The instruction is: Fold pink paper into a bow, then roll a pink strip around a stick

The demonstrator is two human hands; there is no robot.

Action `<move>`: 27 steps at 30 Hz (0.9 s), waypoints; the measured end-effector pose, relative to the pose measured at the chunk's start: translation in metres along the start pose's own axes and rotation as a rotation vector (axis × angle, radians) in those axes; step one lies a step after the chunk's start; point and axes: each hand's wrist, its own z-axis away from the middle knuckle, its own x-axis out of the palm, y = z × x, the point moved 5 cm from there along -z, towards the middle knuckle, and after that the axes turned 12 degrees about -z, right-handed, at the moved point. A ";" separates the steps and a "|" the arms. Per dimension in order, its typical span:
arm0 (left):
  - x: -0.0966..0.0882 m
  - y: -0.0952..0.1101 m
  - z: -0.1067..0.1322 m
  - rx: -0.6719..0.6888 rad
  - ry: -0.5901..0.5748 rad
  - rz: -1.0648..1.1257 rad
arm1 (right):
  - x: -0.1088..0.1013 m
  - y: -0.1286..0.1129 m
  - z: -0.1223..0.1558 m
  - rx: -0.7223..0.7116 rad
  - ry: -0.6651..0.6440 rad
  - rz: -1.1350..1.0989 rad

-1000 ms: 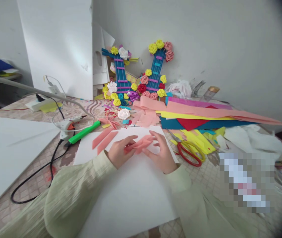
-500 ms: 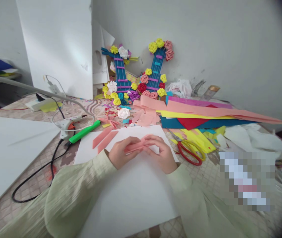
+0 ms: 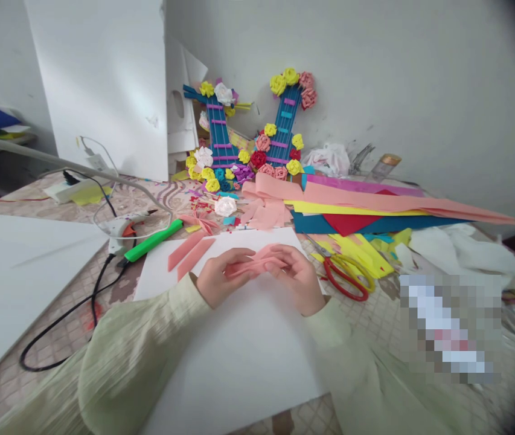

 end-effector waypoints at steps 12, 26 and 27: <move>-0.004 0.006 -0.002 0.074 0.004 0.000 | -0.001 -0.006 0.000 -0.048 -0.002 0.053; -0.004 0.010 -0.003 0.128 0.008 -0.048 | 0.004 -0.003 0.000 -0.025 -0.075 0.056; -0.004 0.011 -0.003 0.146 0.005 -0.049 | 0.004 -0.002 0.000 -0.020 -0.074 0.069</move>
